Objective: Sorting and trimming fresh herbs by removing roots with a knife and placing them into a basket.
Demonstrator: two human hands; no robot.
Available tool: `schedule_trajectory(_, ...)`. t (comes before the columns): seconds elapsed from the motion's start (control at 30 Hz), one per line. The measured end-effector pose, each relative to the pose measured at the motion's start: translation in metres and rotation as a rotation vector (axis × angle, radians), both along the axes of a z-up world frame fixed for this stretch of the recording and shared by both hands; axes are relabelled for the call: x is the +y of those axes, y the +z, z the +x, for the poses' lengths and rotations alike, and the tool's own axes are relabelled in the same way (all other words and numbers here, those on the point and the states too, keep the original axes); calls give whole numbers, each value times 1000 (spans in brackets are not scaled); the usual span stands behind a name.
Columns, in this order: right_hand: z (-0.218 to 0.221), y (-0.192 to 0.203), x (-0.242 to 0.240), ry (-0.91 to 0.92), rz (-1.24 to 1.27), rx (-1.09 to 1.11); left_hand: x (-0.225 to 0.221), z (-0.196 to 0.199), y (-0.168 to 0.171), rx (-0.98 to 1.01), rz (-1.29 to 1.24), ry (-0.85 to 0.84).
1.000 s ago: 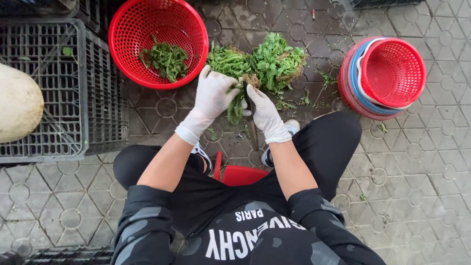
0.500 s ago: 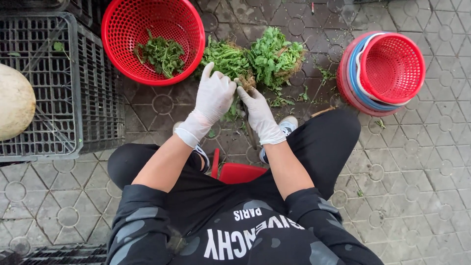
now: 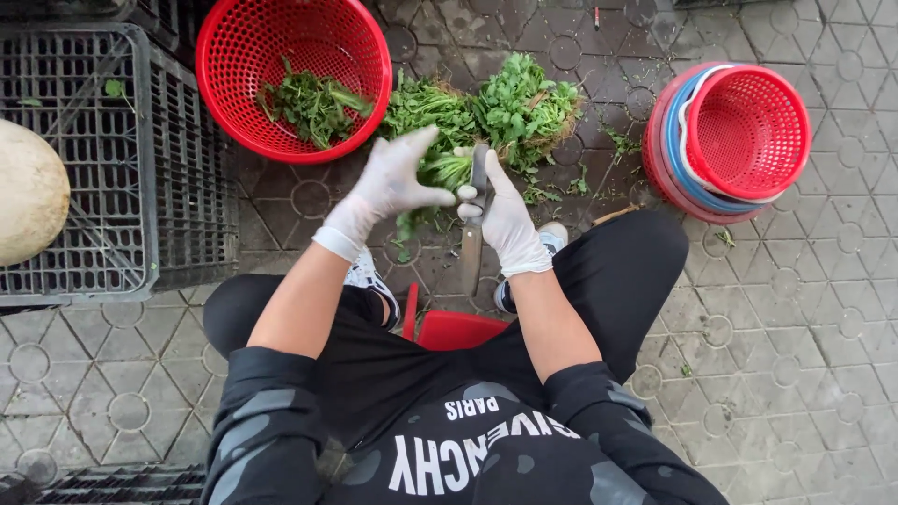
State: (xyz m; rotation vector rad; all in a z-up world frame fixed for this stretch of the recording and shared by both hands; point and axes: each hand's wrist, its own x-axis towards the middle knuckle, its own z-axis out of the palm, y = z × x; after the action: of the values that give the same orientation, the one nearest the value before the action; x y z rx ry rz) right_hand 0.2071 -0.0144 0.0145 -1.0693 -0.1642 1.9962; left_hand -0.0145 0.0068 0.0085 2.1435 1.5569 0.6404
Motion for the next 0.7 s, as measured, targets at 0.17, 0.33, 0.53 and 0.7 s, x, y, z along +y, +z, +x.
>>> schedule_trajectory(0.17,8,40,0,78,180,-33,7,22,-34,-458,-537,66)
schedule_trajectory(0.33,27,-30,8,43,232,-131,7,17,-24,-553,-629,77)
schedule_trajectory(0.53,16,11,-3,43,349,-130,-2,18,4,-591,-692,19)
schedule_trajectory(0.7,21,-14,-2,106,485,-104,-3,15,19,-621,-807,33)
